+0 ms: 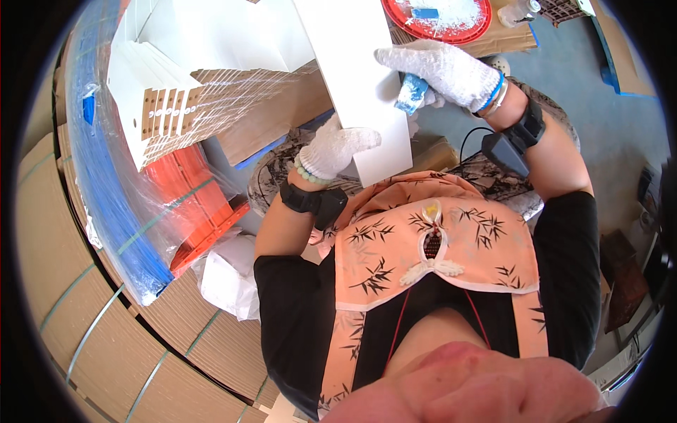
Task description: Wiping down white furniture panels with a sponge and cleaning solution in a workshop.
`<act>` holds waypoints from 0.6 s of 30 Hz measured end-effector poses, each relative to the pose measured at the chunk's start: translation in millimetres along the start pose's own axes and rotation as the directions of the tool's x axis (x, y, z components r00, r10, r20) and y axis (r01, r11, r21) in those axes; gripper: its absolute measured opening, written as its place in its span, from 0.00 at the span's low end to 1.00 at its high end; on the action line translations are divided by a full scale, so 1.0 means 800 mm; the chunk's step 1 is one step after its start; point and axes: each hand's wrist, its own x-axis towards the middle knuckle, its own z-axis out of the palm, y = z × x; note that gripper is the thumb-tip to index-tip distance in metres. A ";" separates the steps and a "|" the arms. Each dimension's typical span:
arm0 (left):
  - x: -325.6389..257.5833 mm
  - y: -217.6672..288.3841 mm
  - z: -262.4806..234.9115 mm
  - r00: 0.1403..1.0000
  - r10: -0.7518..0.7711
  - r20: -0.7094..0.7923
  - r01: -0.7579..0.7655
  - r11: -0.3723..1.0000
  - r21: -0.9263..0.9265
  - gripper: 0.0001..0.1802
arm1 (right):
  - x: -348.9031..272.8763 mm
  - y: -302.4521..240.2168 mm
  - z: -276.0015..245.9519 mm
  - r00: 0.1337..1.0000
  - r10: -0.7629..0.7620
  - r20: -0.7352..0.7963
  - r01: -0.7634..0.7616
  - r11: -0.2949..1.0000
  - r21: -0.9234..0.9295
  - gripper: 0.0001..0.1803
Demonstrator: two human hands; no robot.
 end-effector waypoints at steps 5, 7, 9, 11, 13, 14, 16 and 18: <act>0.010 0.009 -0.014 0.997 0.003 0.082 -0.009 0.998 0.067 0.38 | 0.002 0.008 -0.007 0.993 -0.121 -0.017 0.121 0.993 0.007 0.23; 0.012 0.010 -0.017 1.000 0.008 0.027 -0.011 0.992 0.123 0.35 | 0.005 0.013 -0.017 0.991 -0.131 0.033 0.132 0.991 -0.013 0.23; 0.013 0.012 -0.022 1.000 -0.010 0.025 0.006 0.991 0.137 0.35 | 0.011 0.019 -0.021 0.986 -0.141 0.087 0.144 0.989 -0.034 0.23; 0.016 0.006 -0.027 0.999 -0.025 0.021 0.021 0.988 0.150 0.34 | 0.016 0.025 -0.018 0.955 -0.295 0.017 0.290 0.927 -0.237 0.22; 0.020 -0.005 -0.034 0.999 0.004 0.032 -0.009 0.983 0.181 0.39 | 0.020 0.021 -0.015 0.960 -0.280 -0.010 0.262 0.908 -0.329 0.21; 0.018 -0.007 -0.035 1.000 0.002 0.031 -0.008 0.985 0.173 0.39 | 0.022 0.017 -0.014 0.976 -0.216 -0.022 0.195 0.916 -0.350 0.20; 0.015 -0.005 -0.036 0.999 -0.045 0.008 0.043 0.988 0.149 0.38 | 0.021 0.016 -0.021 0.968 -0.253 0.003 0.236 0.900 -0.367 0.20; 0.015 -0.008 -0.041 0.999 -0.043 0.017 0.040 0.990 0.134 0.38 | 0.022 0.019 -0.021 0.956 -0.291 0.032 0.281 0.881 -0.380 0.20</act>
